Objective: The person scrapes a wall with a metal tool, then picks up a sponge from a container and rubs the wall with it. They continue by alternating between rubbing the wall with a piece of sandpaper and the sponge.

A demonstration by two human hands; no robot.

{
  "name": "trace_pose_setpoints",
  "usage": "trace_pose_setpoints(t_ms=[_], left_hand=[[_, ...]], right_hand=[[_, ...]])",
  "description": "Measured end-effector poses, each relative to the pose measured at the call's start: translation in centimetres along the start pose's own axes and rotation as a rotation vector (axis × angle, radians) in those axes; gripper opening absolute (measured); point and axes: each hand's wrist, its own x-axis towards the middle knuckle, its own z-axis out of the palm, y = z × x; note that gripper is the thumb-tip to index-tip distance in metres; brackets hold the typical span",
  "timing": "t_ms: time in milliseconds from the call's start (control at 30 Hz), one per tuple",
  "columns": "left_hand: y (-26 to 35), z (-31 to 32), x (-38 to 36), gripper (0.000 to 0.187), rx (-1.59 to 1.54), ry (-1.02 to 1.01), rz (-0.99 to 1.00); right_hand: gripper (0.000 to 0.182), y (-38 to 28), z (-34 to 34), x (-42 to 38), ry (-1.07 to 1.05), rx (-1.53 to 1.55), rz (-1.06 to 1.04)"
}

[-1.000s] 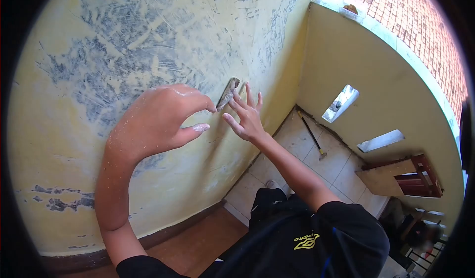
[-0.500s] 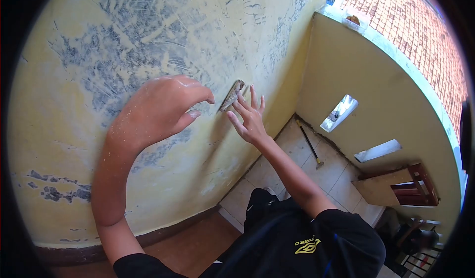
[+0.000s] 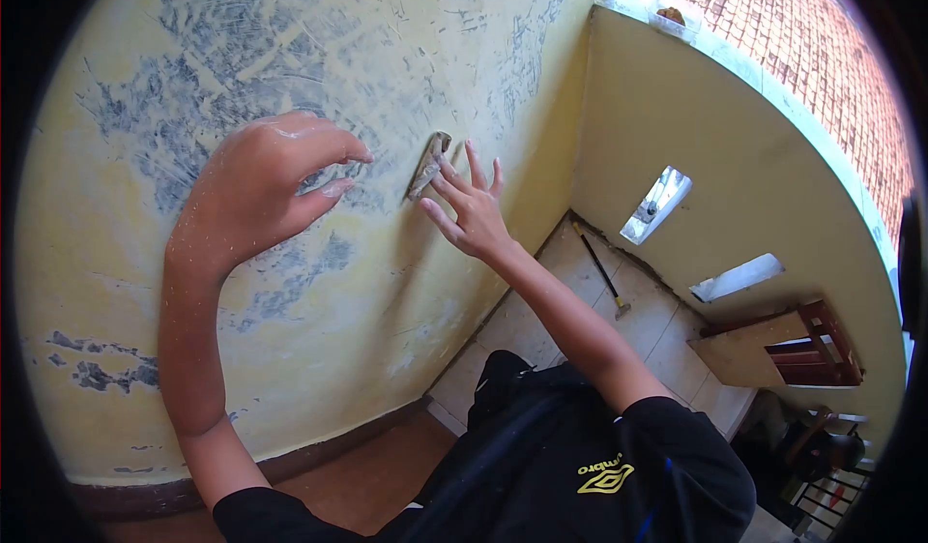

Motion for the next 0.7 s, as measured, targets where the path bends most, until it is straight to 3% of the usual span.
trace_pose_setpoints(t_ms=[100,167,333,367,500,633,700], left_hand=[[0.0,-0.1,0.2,0.031,0.005,0.007,0.013],[0.0,-0.2,0.2,0.029,-0.004,0.027,0.012],[-0.4,0.4,0.4,0.028,0.003,0.052,0.0],[-0.4,0.5,0.4,0.028,0.009,0.064,0.01],[-0.3,1.1,0.3,0.029,-0.018,0.007,-0.032],[0.0,1.8,0.2,0.031,-0.055,-0.016,0.012],[0.2,2.1,0.5,0.032,-0.056,-0.023,-0.007]], right_hand=[[0.048,1.1,1.8,-1.6,-0.026,-0.003,0.057],[0.046,-1.2,0.7,2.3,0.106,0.12,0.051],[0.041,-8.7,-5.7,12.4,0.25,0.131,-0.181],[0.041,-8.2,-5.0,11.2,0.247,0.132,-0.179],[0.044,-1.9,2.4,-0.8,0.105,0.081,0.182],[0.046,-3.1,0.2,2.4,0.17,0.15,0.198],[0.048,-4.3,-1.6,6.2,0.255,0.252,0.107]])
